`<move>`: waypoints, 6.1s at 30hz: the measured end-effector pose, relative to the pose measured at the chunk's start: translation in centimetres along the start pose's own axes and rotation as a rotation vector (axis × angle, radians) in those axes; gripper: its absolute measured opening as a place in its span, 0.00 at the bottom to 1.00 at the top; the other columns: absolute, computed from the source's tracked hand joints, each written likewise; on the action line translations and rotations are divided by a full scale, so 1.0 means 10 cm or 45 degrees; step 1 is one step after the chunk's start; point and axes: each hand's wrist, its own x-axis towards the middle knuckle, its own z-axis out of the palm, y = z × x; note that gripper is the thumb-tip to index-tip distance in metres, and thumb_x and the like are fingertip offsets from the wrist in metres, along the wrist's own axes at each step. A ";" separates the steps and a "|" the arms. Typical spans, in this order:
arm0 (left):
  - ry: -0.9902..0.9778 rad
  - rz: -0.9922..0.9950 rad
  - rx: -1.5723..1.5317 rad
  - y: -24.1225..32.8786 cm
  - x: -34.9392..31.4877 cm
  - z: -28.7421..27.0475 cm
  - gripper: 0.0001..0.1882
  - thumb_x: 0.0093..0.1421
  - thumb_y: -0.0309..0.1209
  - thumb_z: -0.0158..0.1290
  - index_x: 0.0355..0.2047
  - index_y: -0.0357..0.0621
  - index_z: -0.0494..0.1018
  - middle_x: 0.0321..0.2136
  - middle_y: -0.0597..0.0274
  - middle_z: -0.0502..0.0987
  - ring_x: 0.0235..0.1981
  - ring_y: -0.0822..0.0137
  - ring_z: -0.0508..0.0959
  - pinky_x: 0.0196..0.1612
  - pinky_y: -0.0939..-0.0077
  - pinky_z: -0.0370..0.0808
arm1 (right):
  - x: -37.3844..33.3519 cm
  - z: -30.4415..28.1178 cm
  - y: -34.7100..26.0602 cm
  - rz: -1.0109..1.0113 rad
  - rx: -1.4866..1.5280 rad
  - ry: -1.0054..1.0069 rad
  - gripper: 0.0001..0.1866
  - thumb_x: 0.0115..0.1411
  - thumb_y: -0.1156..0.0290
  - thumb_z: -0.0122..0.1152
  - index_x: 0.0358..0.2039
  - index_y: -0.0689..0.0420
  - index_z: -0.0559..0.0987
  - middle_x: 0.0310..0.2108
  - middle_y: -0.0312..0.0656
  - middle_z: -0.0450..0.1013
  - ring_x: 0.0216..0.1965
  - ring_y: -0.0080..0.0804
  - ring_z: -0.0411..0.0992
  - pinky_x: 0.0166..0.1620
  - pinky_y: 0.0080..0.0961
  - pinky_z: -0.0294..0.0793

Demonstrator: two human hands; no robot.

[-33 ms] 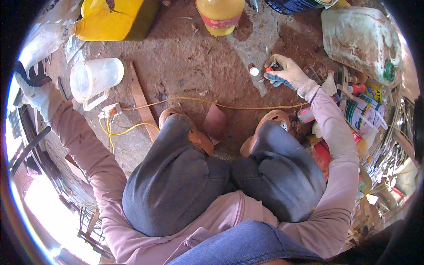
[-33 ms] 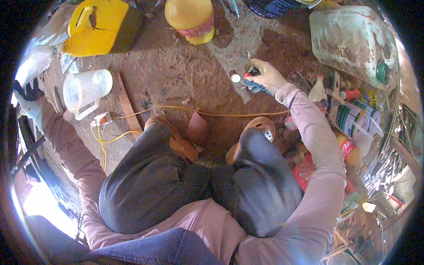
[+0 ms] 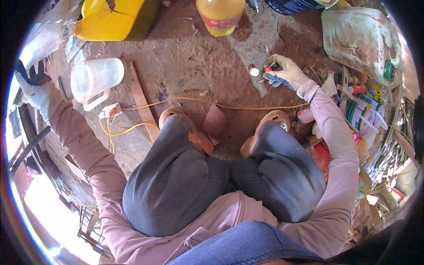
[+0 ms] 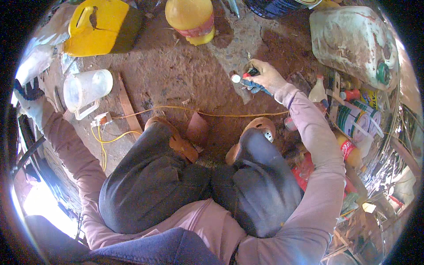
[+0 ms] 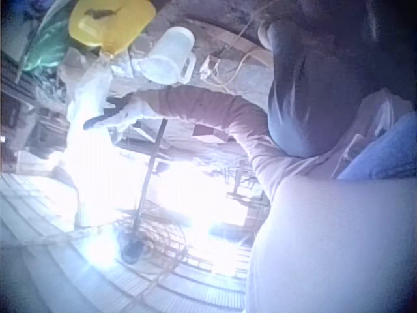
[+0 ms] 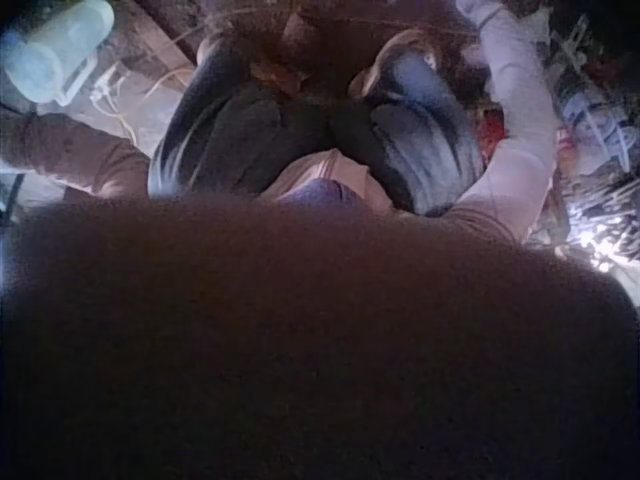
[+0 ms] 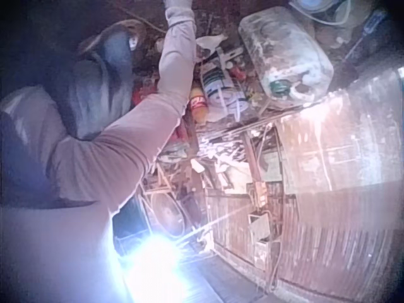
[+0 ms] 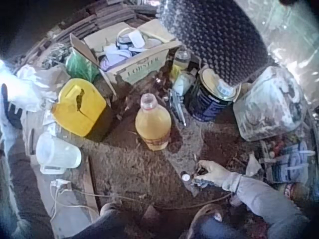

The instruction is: The person pours a yellowish liquid from a plastic bottle into a yellow jerrycan, then pours a clear liquid from a pitcher into the same bottle. They shake the bottle to mix the contents and pour the mixture back into the jerrycan. The person repeats this process with a second plastic bottle.

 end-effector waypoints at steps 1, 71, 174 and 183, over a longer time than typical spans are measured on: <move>-0.016 -0.021 -0.042 0.00 0.03 -0.03 0.28 0.67 0.34 0.52 0.67 0.43 0.64 0.63 0.47 0.66 0.60 0.46 0.73 0.61 0.46 0.74 | 0.04 0.00 0.00 -0.008 -0.121 0.030 0.13 0.61 0.75 0.67 0.46 0.56 0.78 0.35 0.36 0.75 0.34 0.23 0.76 0.38 0.26 0.79; -0.434 -0.767 -1.735 0.71 -1.60 0.94 0.32 0.72 0.51 0.37 0.69 0.44 0.59 0.66 0.50 0.66 0.65 0.50 0.67 0.70 0.46 0.60 | -0.14 0.96 -2.17 -1.733 -1.389 0.913 0.32 0.58 0.62 0.66 0.61 0.58 0.71 0.43 0.43 0.73 0.40 0.40 0.77 0.41 0.31 0.78; 0.211 -0.658 -2.543 0.59 -1.06 2.39 0.34 0.64 0.50 0.60 0.61 0.41 0.65 0.56 0.50 0.75 0.55 0.51 0.78 0.60 0.52 0.77 | 0.11 0.79 -3.34 -1.147 0.417 0.460 0.27 0.72 0.55 0.54 0.64 0.56 0.68 0.62 0.46 0.68 0.61 0.38 0.68 0.60 0.38 0.72; 0.279 -0.579 -2.743 0.74 -0.82 2.21 0.38 0.63 0.58 0.57 0.64 0.47 0.64 0.61 0.50 0.72 0.60 0.47 0.74 0.62 0.40 0.73 | -0.11 1.19 -4.15 -1.376 -0.244 0.568 0.25 0.72 0.65 0.53 0.68 0.56 0.67 0.63 0.48 0.65 0.64 0.40 0.67 0.58 0.38 0.74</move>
